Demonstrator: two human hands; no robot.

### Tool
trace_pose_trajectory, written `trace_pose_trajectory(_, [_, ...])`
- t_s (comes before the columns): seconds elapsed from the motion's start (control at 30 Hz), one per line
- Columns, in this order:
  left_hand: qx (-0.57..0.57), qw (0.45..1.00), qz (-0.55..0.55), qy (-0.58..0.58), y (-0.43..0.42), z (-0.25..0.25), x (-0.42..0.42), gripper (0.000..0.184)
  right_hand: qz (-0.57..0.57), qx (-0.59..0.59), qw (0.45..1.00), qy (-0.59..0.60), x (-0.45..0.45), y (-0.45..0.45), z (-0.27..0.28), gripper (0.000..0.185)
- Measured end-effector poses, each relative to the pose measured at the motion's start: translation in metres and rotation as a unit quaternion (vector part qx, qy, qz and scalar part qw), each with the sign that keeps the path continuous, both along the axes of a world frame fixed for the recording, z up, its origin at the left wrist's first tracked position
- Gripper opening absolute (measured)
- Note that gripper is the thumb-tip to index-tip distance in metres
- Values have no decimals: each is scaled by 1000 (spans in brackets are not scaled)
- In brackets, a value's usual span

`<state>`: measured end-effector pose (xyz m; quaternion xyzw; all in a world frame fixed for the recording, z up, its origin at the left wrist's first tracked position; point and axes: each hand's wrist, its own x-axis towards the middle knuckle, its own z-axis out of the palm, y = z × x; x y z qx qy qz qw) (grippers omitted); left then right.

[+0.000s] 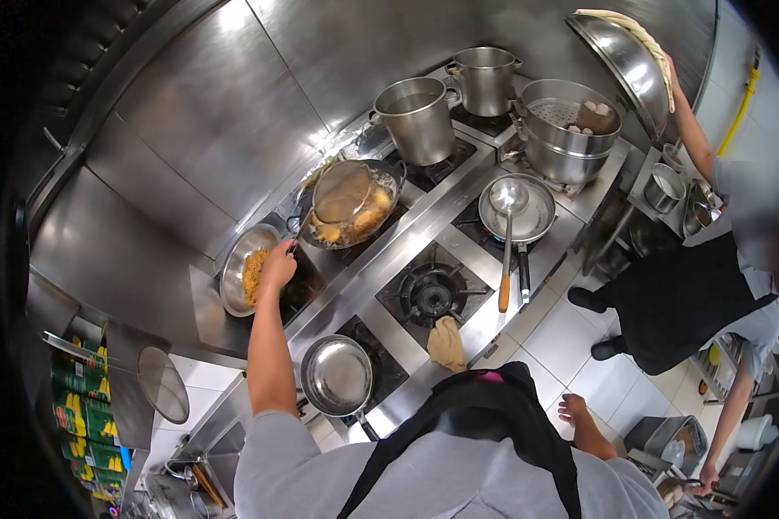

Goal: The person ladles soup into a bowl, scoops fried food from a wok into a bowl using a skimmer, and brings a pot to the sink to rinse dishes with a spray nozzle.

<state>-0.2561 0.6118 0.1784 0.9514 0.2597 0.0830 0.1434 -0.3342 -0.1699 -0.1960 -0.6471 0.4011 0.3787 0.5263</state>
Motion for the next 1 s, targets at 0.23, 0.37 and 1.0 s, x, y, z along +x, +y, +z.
trace_pose_trajectory(0.23, [4, 1000, 3, -22, 12, -25, 9, 44, -6, 7, 1000, 1, -2, 3, 2, 20])
trace_pose_trajectory(0.37, [-162, 982, 77, 51, 11, 6, 3, 45, -22, 1, 1000, -5, -4, -2, 1, 23])
trace_pose_trajectory(1.0, [73, 994, 82, 17, -7, 58, -29, 40, -11, 8, 1000, -4, -6, -2, -3, 22])
